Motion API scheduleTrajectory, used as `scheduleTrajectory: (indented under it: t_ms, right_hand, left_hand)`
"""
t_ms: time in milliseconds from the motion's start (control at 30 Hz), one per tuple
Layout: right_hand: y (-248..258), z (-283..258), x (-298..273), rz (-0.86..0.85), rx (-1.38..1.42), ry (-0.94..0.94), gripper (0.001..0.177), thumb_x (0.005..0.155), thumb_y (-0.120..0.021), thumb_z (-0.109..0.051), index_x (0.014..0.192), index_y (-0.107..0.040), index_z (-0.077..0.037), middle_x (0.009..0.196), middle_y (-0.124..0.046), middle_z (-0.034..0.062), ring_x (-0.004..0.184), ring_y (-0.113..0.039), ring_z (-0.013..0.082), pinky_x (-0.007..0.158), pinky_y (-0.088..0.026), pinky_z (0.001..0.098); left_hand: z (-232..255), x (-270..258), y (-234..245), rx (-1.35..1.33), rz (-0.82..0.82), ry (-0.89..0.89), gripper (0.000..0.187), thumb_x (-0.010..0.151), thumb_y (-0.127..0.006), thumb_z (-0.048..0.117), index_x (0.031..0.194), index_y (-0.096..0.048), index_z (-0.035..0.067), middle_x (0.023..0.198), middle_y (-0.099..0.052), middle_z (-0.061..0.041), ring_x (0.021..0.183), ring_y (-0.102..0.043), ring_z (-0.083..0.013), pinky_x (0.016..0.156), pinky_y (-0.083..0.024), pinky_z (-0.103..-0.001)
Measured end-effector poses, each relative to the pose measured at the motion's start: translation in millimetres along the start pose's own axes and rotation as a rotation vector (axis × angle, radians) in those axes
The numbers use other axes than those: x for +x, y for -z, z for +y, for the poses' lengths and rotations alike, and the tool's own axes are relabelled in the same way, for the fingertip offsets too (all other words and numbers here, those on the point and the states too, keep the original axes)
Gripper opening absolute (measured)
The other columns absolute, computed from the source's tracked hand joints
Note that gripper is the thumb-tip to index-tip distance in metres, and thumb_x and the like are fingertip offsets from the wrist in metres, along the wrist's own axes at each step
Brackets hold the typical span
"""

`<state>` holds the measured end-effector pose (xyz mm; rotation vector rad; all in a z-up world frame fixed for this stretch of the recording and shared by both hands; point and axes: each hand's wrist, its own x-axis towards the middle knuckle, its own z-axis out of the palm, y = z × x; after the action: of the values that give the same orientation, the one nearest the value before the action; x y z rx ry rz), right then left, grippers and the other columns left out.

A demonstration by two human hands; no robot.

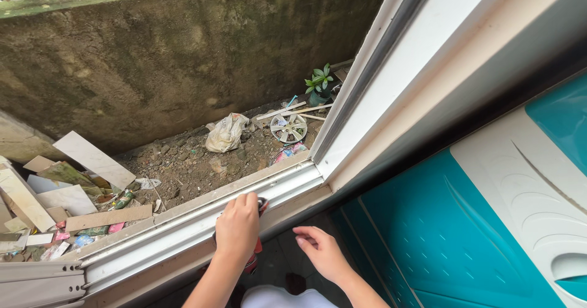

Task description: The person attempts to repair a window track by cleaning it with a cloth and using a thin tool to clear debris or adjust the sliding mechanism.

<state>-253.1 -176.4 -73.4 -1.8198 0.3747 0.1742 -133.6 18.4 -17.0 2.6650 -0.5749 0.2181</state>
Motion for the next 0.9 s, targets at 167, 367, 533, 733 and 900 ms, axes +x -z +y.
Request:
scheduleTrajectory:
  t_ms: [167,367,533,733,900]
  right_hand:
    - [13,11,-8,0.083,0.037,-0.043,0.028,0.094,-0.067,-0.012,0.12,-0.074,-0.007,0.104,-0.076,0.0047,0.093,-0.072,0.0119,0.085,-0.057,0.0247]
    - [-7,-64,-5,0.248,-0.35,0.5,0.035,0.086,-0.071,-0.008,0.122,-0.071,-0.005,0.112,-0.065,0.0081,0.091,-0.064,0.0249,0.083,-0.053,0.0358]
    - [-34,-97,39,0.172,-0.659,0.821,0.031,0.081,-0.073,-0.01,0.112,-0.072,-0.009,0.109,-0.07,0.0034,0.102,-0.063,0.0266,0.087,-0.041,0.042]
    - [-47,-89,48,0.17,-0.613,0.916,0.024,0.086,-0.067,-0.004,0.107,-0.071,-0.013,0.105,-0.074,0.0006,0.096,-0.064,0.0211,0.087,-0.037,0.0399]
    - [-51,-100,46,0.13,-0.756,0.763,0.025,0.085,-0.063,-0.002,0.106,-0.071,-0.012,0.094,-0.072,0.0001,0.092,-0.061,0.0245,0.088,-0.035,0.0435]
  left_hand:
    - [-9,18,5,-0.01,-0.223,-0.195,0.02,0.077,-0.065,0.01,0.094,-0.074,0.01,0.098,-0.065,-0.009,0.098,-0.066,-0.0305,0.078,-0.056,-0.044]
    - [-3,14,38,-0.063,-0.355,-0.136,0.036,0.073,-0.07,0.012,0.108,-0.077,0.016,0.111,-0.059,-0.014,0.099,-0.061,-0.0344,0.08,-0.055,-0.045]
    - [-14,2,35,-0.144,-0.219,-0.188,0.026,0.073,-0.069,0.01,0.099,-0.075,0.009,0.107,-0.062,-0.011,0.098,-0.063,-0.0332,0.083,-0.055,-0.045]
    - [-31,-31,38,-0.243,0.09,-0.181,0.026,0.072,-0.068,0.005,0.097,-0.075,0.009,0.106,-0.066,-0.007,0.094,-0.066,-0.03,0.079,-0.056,-0.042]
    - [-32,-12,33,-0.007,-0.171,-0.149,0.017,0.086,-0.066,0.013,0.099,-0.075,0.007,0.099,-0.061,-0.009,0.093,-0.063,-0.0312,0.072,-0.056,-0.043]
